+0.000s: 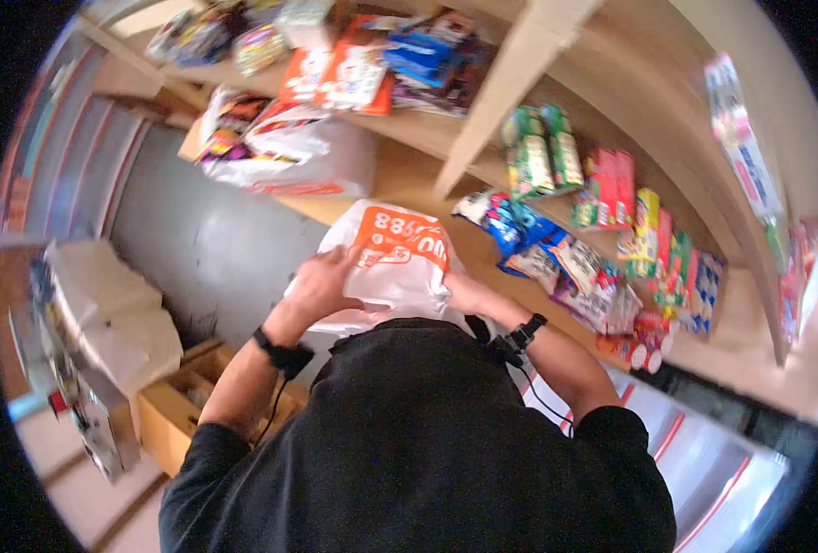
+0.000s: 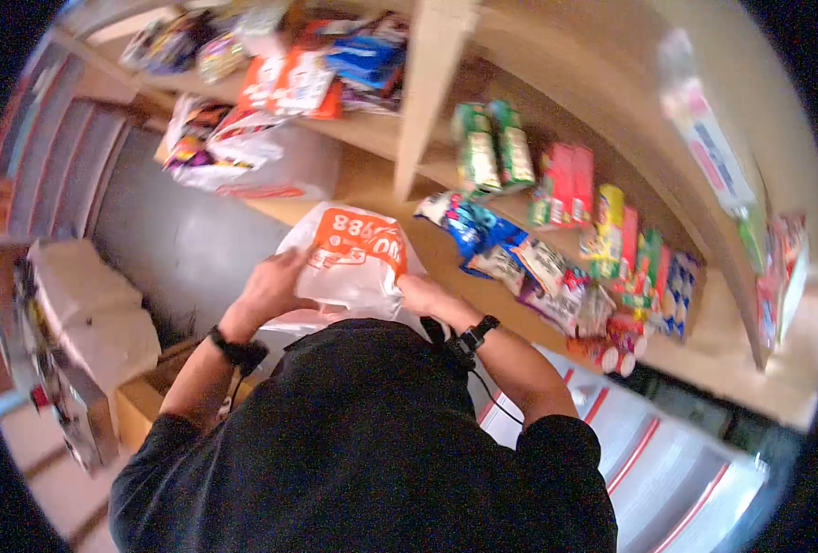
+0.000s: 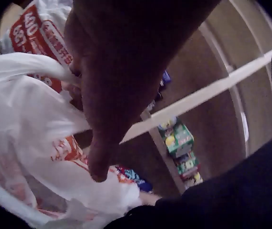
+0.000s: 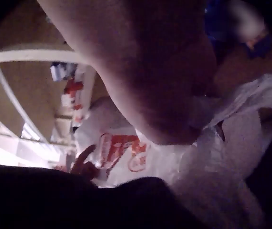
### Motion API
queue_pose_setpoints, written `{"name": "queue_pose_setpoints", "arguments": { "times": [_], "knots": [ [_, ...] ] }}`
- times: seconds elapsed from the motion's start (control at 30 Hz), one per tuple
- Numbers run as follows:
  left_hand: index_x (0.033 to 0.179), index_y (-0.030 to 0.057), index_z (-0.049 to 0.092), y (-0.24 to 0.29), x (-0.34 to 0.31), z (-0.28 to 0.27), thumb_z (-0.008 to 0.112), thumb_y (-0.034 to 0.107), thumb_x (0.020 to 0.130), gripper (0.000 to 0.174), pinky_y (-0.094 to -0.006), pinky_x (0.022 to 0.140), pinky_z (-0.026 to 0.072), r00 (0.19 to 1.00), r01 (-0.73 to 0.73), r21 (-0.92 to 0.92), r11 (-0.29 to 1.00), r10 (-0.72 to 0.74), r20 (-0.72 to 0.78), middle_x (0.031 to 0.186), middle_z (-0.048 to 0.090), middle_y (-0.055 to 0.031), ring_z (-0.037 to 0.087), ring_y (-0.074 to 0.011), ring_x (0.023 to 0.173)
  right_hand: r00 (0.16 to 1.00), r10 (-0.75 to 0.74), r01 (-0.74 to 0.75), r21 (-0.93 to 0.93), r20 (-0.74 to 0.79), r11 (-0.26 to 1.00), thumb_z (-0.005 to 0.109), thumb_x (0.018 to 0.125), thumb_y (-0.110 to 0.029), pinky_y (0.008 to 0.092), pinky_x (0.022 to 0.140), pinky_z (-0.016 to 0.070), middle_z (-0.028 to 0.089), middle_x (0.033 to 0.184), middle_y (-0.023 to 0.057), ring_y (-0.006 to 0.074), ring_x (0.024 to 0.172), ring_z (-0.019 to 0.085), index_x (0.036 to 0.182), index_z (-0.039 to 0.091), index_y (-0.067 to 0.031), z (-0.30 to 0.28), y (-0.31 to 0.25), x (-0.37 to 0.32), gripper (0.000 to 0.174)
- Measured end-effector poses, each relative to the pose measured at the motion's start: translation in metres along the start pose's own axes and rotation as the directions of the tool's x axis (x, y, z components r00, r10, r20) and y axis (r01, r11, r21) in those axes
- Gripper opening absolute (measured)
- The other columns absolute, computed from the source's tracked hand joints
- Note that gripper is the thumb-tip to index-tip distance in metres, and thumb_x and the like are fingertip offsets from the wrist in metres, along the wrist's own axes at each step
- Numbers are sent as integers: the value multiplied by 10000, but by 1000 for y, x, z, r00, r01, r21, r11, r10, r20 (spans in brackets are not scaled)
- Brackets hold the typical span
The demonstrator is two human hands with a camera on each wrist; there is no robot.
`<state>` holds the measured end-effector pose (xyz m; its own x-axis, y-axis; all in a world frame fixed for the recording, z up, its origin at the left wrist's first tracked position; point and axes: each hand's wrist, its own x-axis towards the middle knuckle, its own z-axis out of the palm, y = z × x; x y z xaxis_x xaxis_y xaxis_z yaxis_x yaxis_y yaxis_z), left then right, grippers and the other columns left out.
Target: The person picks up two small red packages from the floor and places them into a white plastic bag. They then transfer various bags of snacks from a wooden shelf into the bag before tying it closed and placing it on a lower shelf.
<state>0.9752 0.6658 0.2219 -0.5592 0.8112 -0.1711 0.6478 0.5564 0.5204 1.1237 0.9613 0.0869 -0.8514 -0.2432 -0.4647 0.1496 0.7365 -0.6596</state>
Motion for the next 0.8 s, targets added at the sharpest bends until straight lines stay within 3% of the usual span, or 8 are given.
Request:
{"name": "queue_pose_setpoints", "arguments": {
  "times": [0.13, 0.27, 0.33, 0.4, 0.5, 0.6, 0.63, 0.8],
  "knots": [
    [1464, 89, 502, 46, 3, 34, 948, 469, 513, 1117, -464, 1077, 396, 999, 18, -93, 996, -20, -27, 1315, 542, -204, 477, -366, 1282, 941, -219, 174, 187, 256, 967, 639, 807, -63, 386, 849, 556, 737, 947, 165, 246, 898, 710, 1012, 697, 14, -81, -109, 5, 227],
    [1073, 41, 692, 42, -22, 119, 784, 294, 753, 418, -451, 842, 544, 985, 135, -415, 900, -168, -44, 1026, 707, -231, 684, -406, 906, 845, -516, 312, 651, 143, 692, 532, 816, 51, 381, 888, 551, 732, 966, 60, 199, 940, 690, 1054, 697, -1, -69, -140, 5, 294],
    [1050, 12, 682, 112, -72, 54, 677, 151, 818, 271, -411, 793, 548, 833, 338, -700, 629, -546, -89, 941, 732, -194, 706, -336, 875, 890, -438, 217, 723, 130, 656, 658, 844, -19, 389, 990, 515, 712, 1085, 91, 229, 1078, 667, 1197, 654, 1, -61, -147, -7, 354],
    [1171, -10, 642, 122, -119, 105, 616, 39, 839, 336, -356, 769, 556, 722, -71, -983, 172, -671, -170, 985, 717, -119, 687, -190, 822, 798, -575, 366, 611, 182, 702, 771, 810, -82, 387, 1045, 481, 678, 1188, 112, 238, 1163, 630, 1285, 605, -1, -37, -170, -33, 510],
    [1221, -8, 622, 154, -146, 102, 612, 18, 849, 373, -326, 764, 548, 578, -329, -941, 79, -771, -267, 1069, 695, -64, 665, -164, 860, 628, -618, 386, 500, 472, 775, 921, 712, -173, 393, 1087, 451, 623, 1326, 119, 223, 1247, 583, 1390, 532, -18, -5, -170, -36, 797],
    [1207, -6, 627, 175, -174, 90, 624, 34, 876, 334, -315, 791, 537, 552, -316, -913, 258, -733, -398, 1115, 682, -73, 654, -155, 928, 600, -497, 337, 365, 628, 868, 862, 782, -152, 391, 1077, 456, 635, 1320, 105, 211, 1246, 583, 1375, 561, -34, 11, -193, -27, 675],
    [1252, 5, 600, 179, -194, 80, 712, 175, 883, 421, -306, 878, 519, 637, -90, -979, 184, -745, -198, 1121, 692, -103, 649, -190, 1044, 613, -479, 332, 346, 628, 878, 841, 808, -149, 390, 1075, 456, 636, 1321, 102, 209, 1247, 582, 1372, 567, -40, 20, -198, -20, 636],
    [1397, 13, 488, 206, -283, 80, 866, 461, 737, 883, -434, 1044, 470, 527, 428, -538, 726, -684, -504, 1293, 606, -258, 600, -384, 1221, 635, -655, 375, 577, 409, 725, 586, 1034, -258, 396, 1045, 496, 569, 1400, 97, 204, 1263, 565, 1445, 490, -64, 65, -222, 7, 464]
  ]
}}
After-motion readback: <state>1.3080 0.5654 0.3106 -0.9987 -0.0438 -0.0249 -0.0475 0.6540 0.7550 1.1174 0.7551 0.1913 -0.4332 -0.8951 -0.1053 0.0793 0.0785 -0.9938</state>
